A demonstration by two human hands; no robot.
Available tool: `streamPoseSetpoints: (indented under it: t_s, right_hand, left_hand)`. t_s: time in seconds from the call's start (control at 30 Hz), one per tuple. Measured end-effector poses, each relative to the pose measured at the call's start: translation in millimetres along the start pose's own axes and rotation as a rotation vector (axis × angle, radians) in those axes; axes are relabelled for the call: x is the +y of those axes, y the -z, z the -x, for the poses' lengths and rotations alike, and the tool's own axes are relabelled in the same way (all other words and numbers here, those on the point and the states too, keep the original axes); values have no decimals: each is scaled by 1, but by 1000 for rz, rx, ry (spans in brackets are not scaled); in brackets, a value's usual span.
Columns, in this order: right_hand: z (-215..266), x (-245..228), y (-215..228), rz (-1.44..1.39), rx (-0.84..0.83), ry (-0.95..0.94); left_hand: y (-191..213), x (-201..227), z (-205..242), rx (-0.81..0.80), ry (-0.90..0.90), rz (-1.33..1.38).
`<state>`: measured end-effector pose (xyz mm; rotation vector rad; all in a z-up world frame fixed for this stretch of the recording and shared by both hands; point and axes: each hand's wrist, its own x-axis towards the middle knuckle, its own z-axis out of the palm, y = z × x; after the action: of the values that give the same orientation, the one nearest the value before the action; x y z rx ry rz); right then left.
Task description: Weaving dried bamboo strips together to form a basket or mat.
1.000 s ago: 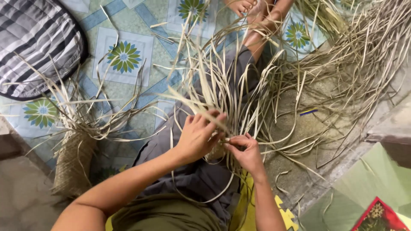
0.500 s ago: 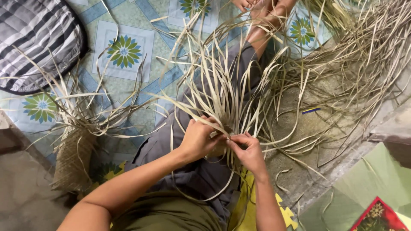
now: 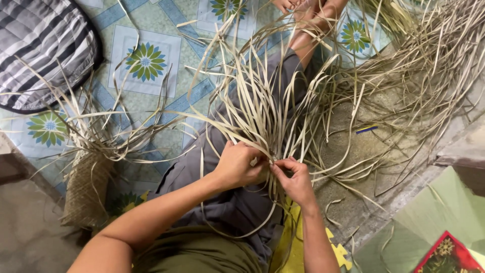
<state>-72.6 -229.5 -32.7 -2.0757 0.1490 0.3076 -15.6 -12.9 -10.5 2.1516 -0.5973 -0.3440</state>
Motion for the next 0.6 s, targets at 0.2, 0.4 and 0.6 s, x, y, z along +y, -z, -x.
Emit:
streamPoseSetpoints:
  t_s: [0.2, 0.4, 0.6]
  right_hand:
    - [-1, 12, 0, 8, -2, 16]
    - [2, 7, -5, -107, -5, -29]
    - [3, -4, -2, -141, -18, -51]
  left_hand:
    - [-21, -10, 0, 221, -236, -159]
    - [-7, -4, 1, 517, -656, -267]
    - [-12, -7, 18, 451, -737, -269]
